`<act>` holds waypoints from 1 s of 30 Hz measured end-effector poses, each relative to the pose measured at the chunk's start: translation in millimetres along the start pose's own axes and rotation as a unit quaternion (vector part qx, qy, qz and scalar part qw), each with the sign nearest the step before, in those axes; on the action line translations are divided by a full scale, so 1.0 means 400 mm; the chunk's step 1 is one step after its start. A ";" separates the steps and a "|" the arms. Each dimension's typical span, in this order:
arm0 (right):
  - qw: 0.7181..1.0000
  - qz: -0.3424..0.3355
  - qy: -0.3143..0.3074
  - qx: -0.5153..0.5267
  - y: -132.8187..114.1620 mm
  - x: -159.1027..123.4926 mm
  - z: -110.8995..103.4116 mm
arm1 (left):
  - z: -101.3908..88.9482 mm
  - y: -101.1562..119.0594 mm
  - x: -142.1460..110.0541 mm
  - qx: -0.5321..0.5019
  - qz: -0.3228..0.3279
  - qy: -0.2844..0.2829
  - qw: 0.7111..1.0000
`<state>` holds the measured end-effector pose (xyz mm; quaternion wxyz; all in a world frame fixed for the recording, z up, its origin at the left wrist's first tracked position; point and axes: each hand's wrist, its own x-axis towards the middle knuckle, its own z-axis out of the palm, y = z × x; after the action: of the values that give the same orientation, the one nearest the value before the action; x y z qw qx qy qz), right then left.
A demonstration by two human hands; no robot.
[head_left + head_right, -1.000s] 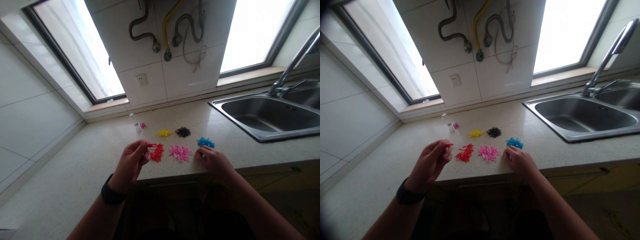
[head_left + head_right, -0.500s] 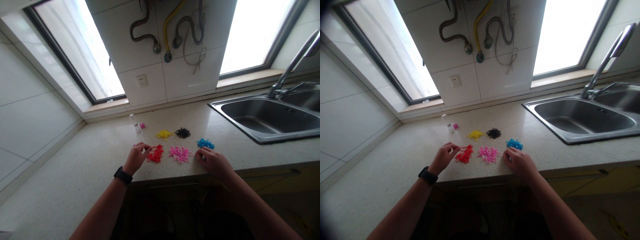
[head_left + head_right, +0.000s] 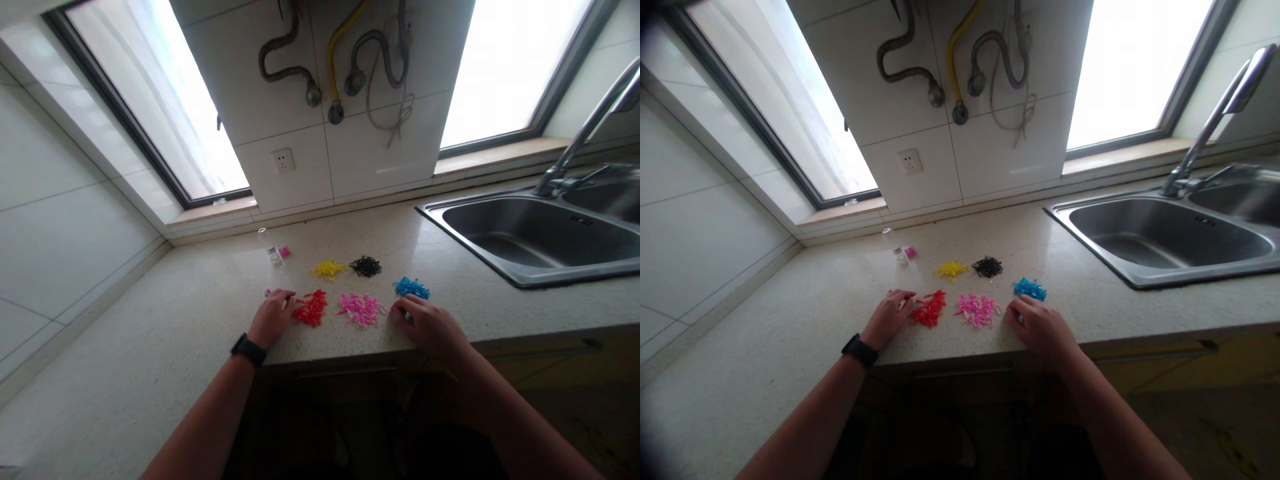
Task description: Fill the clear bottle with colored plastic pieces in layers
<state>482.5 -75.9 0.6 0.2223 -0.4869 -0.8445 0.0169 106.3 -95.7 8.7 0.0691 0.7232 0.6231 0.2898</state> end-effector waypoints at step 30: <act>0.983 -0.035 -0.026 0.176 -0.075 0.089 -0.025 | -0.080 -0.258 0.020 -0.102 -0.208 0.154 0.961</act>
<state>446.6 -64.1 29.7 0.2824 -0.4097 -0.8506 0.1700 1.5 -74.5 -10.0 0.1044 0.5136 0.7299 0.4388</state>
